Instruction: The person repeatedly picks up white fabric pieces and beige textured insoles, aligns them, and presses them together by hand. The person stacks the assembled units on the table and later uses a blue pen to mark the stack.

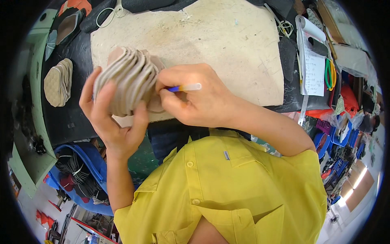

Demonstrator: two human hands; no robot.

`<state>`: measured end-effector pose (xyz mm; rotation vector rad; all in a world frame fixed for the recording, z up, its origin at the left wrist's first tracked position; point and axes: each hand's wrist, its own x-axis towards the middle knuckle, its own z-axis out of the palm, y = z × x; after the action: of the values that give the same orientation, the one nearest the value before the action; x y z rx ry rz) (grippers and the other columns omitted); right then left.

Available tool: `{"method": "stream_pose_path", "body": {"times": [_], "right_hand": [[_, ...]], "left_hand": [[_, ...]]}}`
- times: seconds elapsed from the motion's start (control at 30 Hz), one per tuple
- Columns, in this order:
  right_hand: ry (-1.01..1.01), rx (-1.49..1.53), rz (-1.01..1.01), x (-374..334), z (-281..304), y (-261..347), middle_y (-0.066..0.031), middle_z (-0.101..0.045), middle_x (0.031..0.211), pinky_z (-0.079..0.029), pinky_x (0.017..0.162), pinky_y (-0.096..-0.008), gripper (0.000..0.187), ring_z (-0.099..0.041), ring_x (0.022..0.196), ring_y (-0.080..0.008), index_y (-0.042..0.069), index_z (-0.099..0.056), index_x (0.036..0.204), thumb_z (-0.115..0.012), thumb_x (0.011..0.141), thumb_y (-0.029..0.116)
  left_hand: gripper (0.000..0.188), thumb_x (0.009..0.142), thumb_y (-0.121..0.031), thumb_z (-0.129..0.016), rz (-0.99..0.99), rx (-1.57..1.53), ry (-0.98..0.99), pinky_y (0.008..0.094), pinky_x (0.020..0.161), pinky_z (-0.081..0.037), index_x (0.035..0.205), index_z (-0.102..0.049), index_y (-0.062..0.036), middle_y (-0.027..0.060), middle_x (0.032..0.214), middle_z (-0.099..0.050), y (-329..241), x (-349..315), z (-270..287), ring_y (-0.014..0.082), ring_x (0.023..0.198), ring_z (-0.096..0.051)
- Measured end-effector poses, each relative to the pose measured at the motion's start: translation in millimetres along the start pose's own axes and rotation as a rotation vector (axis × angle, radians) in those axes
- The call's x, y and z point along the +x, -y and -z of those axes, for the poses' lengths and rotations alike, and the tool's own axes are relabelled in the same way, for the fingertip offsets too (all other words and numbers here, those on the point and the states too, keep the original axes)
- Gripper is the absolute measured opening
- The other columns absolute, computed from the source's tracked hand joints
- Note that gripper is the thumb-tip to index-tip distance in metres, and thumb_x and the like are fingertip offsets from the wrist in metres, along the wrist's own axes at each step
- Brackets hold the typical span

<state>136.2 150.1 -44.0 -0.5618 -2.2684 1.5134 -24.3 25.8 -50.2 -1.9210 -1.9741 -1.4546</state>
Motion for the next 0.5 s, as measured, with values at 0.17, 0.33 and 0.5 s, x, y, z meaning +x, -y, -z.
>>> {"method": "stream_pose_path", "body": {"times": [0.17, 0.33, 0.5], "right_hand": [[0.019, 0.339, -0.212, -1, 42, 5, -0.01, -0.062, 0.075, -0.05, 0.065, -0.0316, 0.012, -0.063, 0.071, -0.0196, -0.001, -0.06, 0.073, -0.057, 0.077, 0.01], [-0.039, 0.383, 0.074, 30, 50, 33, -0.008, -0.055, 0.074, -0.05, 0.092, -0.0438, 0.022, -0.055, 0.066, -0.0168, 0.0, -0.056, 0.089, -0.048, 0.09, 0.02], [0.021, 0.52, 0.253, 53, 63, 51, -0.0087, -0.06, 0.079, -0.052, 0.089, -0.0419, 0.025, -0.059, 0.071, -0.0169, -0.002, -0.061, 0.089, -0.051, 0.091, 0.021]], "left_hand": [[0.095, 0.072, -0.038, -0.086, 0.035, -0.314, 0.025, 0.048, 0.101, -0.047, 0.141, -0.033, -0.0015, 0.0303, 0.133, -0.052, 2, -30, 2, 0.0439, 0.124, -0.054], [0.089, 0.082, -0.043, -0.077, 0.034, -0.503, -0.153, 0.0457, 0.097, -0.049, 0.142, -0.034, 0.006, 0.0287, 0.129, -0.057, 0, -30, -11, 0.0408, 0.115, -0.06], [0.084, 0.084, -0.036, -0.078, 0.051, -0.308, -0.197, 0.0441, 0.09, -0.053, 0.141, -0.036, 0.0089, 0.0254, 0.125, -0.061, -2, -26, -12, 0.0389, 0.107, -0.065]]}}
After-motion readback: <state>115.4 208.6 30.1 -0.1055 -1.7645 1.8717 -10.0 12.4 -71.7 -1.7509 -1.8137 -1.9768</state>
